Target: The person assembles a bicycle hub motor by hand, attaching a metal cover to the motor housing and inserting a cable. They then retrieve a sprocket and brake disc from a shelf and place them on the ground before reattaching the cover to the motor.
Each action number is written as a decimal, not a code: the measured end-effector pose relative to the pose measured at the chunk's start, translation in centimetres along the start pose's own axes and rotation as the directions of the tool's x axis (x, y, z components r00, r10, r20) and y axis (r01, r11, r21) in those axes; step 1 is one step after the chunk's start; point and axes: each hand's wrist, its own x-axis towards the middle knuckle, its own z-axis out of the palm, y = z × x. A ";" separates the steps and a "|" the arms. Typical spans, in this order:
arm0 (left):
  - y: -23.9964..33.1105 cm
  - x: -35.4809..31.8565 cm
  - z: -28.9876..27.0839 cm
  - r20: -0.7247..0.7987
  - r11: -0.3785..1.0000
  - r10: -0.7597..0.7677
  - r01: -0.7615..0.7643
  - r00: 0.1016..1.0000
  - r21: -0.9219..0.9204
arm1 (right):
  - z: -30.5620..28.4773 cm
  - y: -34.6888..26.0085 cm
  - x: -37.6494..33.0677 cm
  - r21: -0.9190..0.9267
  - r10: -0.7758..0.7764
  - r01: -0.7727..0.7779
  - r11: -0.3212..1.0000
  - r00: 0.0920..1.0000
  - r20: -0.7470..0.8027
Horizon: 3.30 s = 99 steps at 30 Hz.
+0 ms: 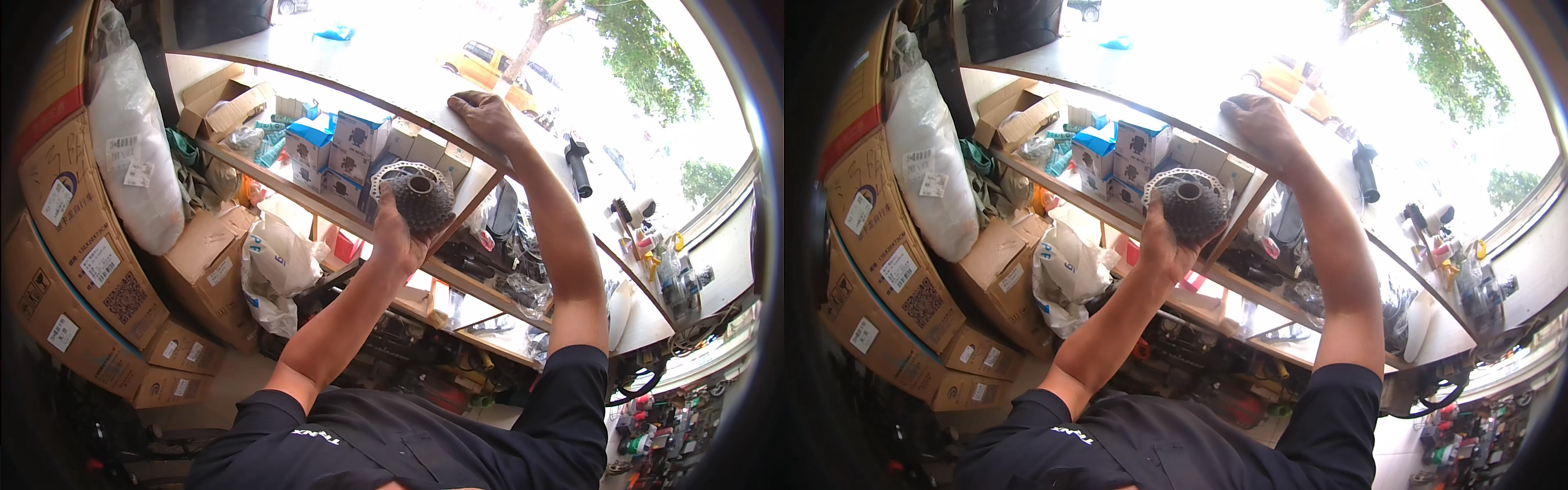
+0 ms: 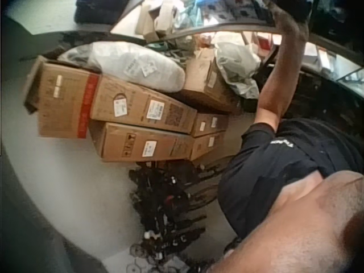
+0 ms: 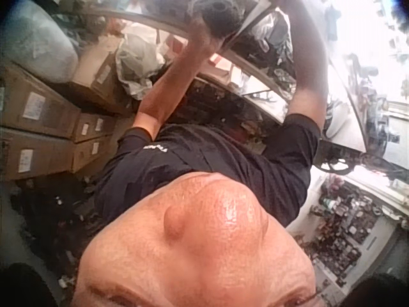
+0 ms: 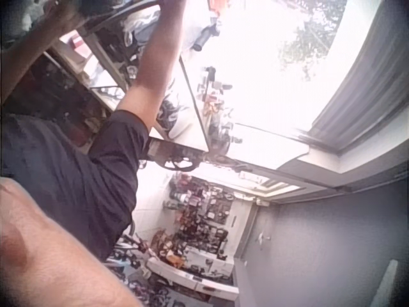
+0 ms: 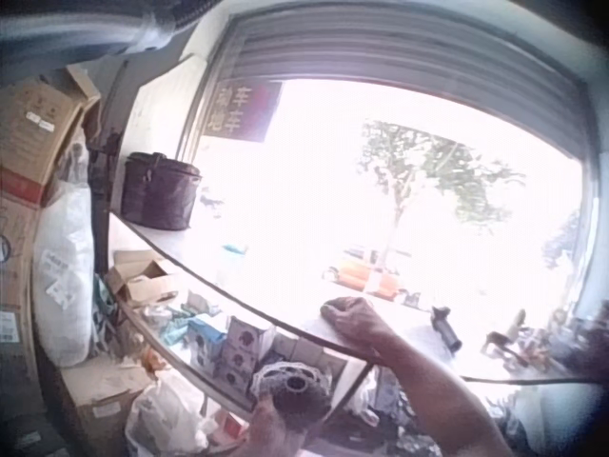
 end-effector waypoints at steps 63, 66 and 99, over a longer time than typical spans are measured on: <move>-11.0 1.6 9.6 0.021 0.971 -0.213 0.214 0.977 -0.109 | -4.9 4.5 -9.7 0.005 -0.245 0.246 0.969 0.967 -0.063; -11.6 4.0 9.4 0.080 0.931 -0.212 0.226 0.974 -0.286 | -5.0 4.1 -10.6 0.042 -0.211 0.215 0.976 0.974 -0.077; -9.9 6.6 9.1 0.313 0.865 -0.275 0.376 0.909 -0.333 | -4.3 6.2 -15.4 -0.072 -0.676 0.676 0.733 0.714 -0.182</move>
